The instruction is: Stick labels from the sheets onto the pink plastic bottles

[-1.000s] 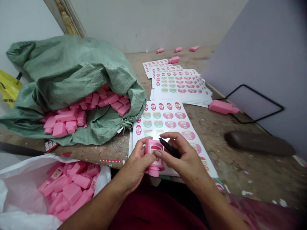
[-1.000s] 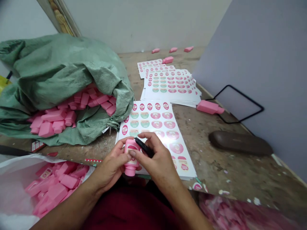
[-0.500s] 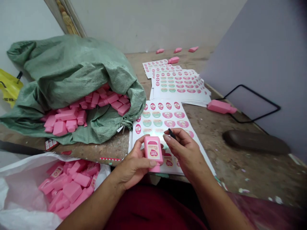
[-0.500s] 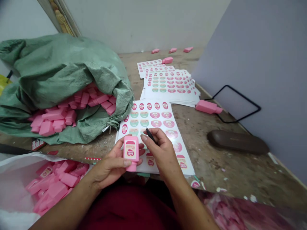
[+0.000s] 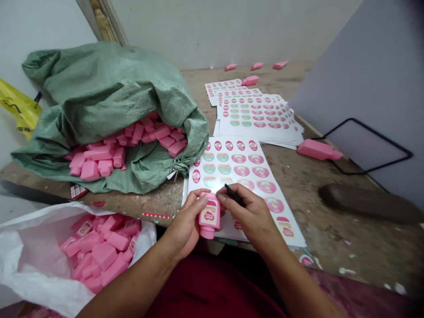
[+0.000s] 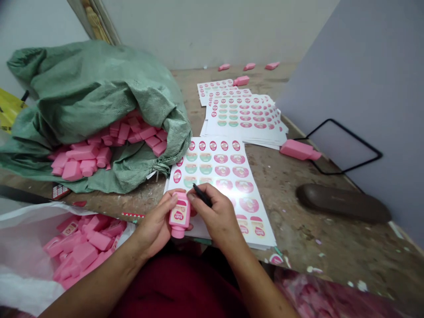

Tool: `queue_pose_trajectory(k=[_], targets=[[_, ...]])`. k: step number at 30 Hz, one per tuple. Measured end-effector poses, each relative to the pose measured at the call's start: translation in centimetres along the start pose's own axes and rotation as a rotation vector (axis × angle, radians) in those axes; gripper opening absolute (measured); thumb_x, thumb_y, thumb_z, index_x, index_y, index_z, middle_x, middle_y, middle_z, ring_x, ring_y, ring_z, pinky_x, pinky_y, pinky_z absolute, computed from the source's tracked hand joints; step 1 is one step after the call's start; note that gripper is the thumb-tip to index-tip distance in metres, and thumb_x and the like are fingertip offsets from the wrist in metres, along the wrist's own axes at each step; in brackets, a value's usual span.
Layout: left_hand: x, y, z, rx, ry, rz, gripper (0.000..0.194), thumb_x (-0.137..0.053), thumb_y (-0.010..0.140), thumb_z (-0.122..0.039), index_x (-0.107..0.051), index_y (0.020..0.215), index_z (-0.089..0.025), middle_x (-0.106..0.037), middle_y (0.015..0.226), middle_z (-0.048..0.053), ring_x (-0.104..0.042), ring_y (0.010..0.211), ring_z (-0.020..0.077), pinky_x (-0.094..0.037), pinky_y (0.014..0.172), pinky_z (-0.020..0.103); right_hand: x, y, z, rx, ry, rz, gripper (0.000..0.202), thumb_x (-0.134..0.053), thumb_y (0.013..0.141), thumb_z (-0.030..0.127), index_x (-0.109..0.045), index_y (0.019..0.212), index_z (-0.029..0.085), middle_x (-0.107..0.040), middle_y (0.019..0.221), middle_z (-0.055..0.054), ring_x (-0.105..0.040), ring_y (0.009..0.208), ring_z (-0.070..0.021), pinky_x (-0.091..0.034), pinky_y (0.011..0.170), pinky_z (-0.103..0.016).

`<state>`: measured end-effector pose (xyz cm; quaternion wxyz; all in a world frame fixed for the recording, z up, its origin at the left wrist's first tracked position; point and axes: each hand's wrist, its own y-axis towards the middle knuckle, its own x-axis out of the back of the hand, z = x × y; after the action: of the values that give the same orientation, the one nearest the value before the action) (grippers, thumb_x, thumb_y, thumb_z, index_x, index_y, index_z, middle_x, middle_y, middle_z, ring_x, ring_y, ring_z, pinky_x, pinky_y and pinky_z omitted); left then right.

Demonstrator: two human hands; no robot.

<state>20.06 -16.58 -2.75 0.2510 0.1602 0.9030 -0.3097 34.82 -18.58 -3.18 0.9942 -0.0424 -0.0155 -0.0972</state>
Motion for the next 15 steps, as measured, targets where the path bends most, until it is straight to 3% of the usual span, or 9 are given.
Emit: queue_pose_trajectory(k=[5, 8, 10, 12, 15], targets=[[-0.2, 0.4, -0.1, 0.02, -0.057, -0.016, 0.028, -0.043, 0.099, -0.04, -0.054, 0.112, -0.018, -0.068, 0.099, 0.011, -0.068, 0.08, 0.0195, -0.056, 0.06, 0.029, -0.1, -0.2, -0.7, 0.006, -0.011, -0.017, 0.026, -0.066, 0.082, 0.046, -0.067, 0.084, 0.021, -0.06, 0.067, 0.002, -0.053, 0.06, -0.0137, -0.045, 0.058, -0.026], [1.0, 0.0, -0.6, 0.046, -0.041, 0.002, 0.03, -0.052, 0.094, -0.043, -0.053, 0.112, -0.019, -0.068, 0.108, 0.012, -0.069, 0.082, 0.0215, -0.056, 0.065, 0.033, 0.0, -0.4, -0.7, -0.004, -0.06, -0.072, 0.027, -0.069, 0.077, 0.048, -0.066, 0.082, 0.022, -0.059, 0.066, 0.001, -0.051, 0.058, -0.0136, -0.042, 0.052, -0.025], [3.3, -1.3, -1.8, 0.048, 0.056, 0.009, 0.036, -0.061, 0.088, -0.045, -0.053, 0.113, -0.02, -0.069, 0.108, 0.012, -0.07, 0.083, 0.0223, -0.055, 0.07, 0.035, 0.5, -0.6, -0.6, -0.032, -0.12, -0.122, 0.029, -0.071, 0.073, 0.051, -0.067, 0.081, 0.023, -0.06, 0.066, 0.001, -0.053, 0.059, -0.0148, -0.043, 0.05, -0.024], [6.6, -3.6, -3.8, 0.048, 0.289, -0.015, 0.041, -0.064, 0.085, -0.047, -0.056, 0.115, -0.021, -0.07, 0.106, 0.01, -0.069, 0.085, 0.0223, -0.054, 0.076, 0.035, 1.7, -0.7, -0.9, -0.05, -0.191, -0.16, 0.033, -0.072, 0.071, 0.055, -0.07, 0.081, 0.024, -0.065, 0.071, -0.001, -0.059, 0.064, -0.0178, -0.048, 0.053, -0.025], [11.6, -8.1, -7.5, -0.005, 0.929, -0.162, 0.044, -0.066, 0.083, -0.047, -0.063, 0.12, -0.025, -0.072, 0.113, 0.006, -0.066, 0.104, 0.0247, -0.048, 0.093, 0.035, 4.0, -0.4, -2.8, -0.012, -0.302, -0.229, 0.039, -0.073, 0.068, 0.06, -0.075, 0.085, 0.026, -0.074, 0.089, -0.004, -0.068, 0.077, -0.024, -0.055, 0.059, -0.028]])
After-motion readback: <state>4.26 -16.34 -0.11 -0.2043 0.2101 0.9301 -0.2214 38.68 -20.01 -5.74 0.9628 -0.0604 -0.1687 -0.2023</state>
